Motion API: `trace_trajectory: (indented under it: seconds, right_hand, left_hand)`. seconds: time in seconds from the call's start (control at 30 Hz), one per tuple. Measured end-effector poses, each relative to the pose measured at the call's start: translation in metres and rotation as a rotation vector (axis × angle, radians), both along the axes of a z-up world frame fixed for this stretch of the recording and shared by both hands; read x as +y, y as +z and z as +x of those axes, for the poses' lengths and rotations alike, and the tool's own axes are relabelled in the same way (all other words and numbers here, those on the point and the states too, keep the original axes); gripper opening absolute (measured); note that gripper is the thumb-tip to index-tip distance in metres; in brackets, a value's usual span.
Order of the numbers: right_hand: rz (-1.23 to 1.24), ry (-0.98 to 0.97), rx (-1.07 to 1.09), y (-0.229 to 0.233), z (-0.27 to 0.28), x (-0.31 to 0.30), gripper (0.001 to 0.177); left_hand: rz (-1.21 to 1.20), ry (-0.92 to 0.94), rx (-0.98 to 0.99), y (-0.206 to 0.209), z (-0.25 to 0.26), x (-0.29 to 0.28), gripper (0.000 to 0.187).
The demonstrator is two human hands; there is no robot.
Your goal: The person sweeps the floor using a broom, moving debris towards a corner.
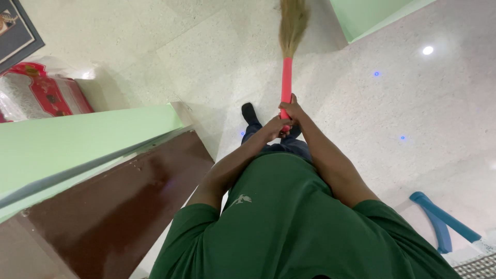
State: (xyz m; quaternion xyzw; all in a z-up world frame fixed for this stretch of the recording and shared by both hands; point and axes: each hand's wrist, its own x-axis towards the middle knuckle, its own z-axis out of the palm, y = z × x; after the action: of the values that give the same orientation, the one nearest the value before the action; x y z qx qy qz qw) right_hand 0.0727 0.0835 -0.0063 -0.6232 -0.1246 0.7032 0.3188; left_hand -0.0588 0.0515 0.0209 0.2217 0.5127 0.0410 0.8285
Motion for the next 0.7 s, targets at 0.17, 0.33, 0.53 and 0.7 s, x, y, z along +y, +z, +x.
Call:
trace_trajectory:
  seconds: [0.17, 0.33, 0.53, 0.7]
  right_hand:
    - [-0.058, 0.181, -0.058, 0.003, -0.021, 0.01, 0.089]
    - [-0.151, 0.437, -0.213, 0.001, -0.03, 0.03, 0.068]
    - [-0.289, 0.272, -0.375, -0.011, -0.048, 0.05, 0.061]
    - [-0.18, 0.182, -0.472, -0.005, -0.06, 0.099, 0.065]
  left_hand:
    - [-0.089, -0.095, 0.004, -0.008, -0.006, 0.002, 0.022]
    - [-0.334, -0.054, -0.146, -0.018, -0.018, 0.026, 0.025]
    - [-0.324, -0.134, -0.217, -0.021, -0.042, 0.064, 0.024]
    - [-0.261, -0.101, -0.212, -0.022, -0.057, 0.112, 0.027]
